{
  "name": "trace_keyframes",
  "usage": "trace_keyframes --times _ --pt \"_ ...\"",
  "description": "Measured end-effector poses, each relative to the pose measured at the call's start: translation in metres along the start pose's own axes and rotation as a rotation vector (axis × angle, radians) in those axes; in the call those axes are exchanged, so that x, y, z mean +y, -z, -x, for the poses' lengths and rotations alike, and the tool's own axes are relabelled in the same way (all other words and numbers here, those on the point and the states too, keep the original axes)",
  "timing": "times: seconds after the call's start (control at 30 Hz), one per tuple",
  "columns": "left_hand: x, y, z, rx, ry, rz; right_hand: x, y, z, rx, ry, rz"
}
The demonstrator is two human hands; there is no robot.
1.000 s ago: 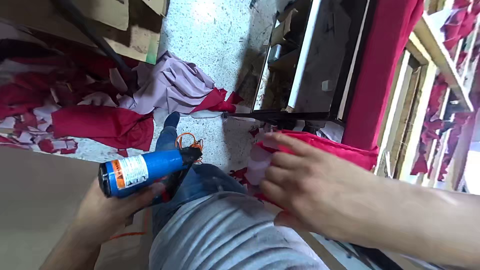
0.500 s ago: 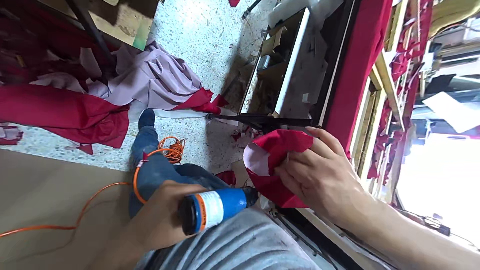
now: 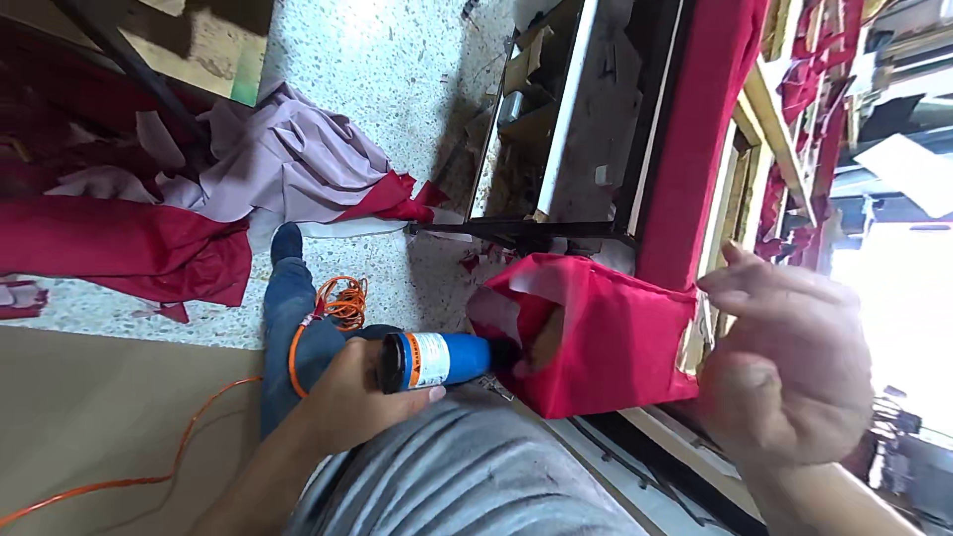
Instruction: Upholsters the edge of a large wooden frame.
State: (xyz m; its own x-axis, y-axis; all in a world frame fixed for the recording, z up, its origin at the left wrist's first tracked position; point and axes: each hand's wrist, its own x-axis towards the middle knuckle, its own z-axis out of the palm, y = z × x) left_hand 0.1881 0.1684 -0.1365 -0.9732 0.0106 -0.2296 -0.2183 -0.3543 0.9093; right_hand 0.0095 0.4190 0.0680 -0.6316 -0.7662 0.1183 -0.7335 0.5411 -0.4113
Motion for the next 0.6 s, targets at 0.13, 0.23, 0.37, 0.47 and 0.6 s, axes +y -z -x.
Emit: trace_keyframes --times 0.13,0.23,0.37,0.47,0.6 --pt "-0.001 0.036 0.017 0.157 0.156 -0.1 0.023 -0.029 0.058 -0.221 0.153 0.207" --pt "0.005 0.061 0.032 0.177 0.204 -0.247 0.017 -0.047 0.028 -0.448 0.39 0.184" --pt "0.015 0.072 0.048 0.115 0.063 -0.385 0.017 -0.046 -0.03 -0.645 0.572 0.105" --pt "0.017 0.056 0.053 0.099 -0.03 -0.399 0.018 -0.041 -0.06 -0.711 0.58 0.138" --pt "0.027 0.028 0.037 0.009 -0.147 -0.246 0.016 -0.023 -0.086 -0.58 0.358 0.23"
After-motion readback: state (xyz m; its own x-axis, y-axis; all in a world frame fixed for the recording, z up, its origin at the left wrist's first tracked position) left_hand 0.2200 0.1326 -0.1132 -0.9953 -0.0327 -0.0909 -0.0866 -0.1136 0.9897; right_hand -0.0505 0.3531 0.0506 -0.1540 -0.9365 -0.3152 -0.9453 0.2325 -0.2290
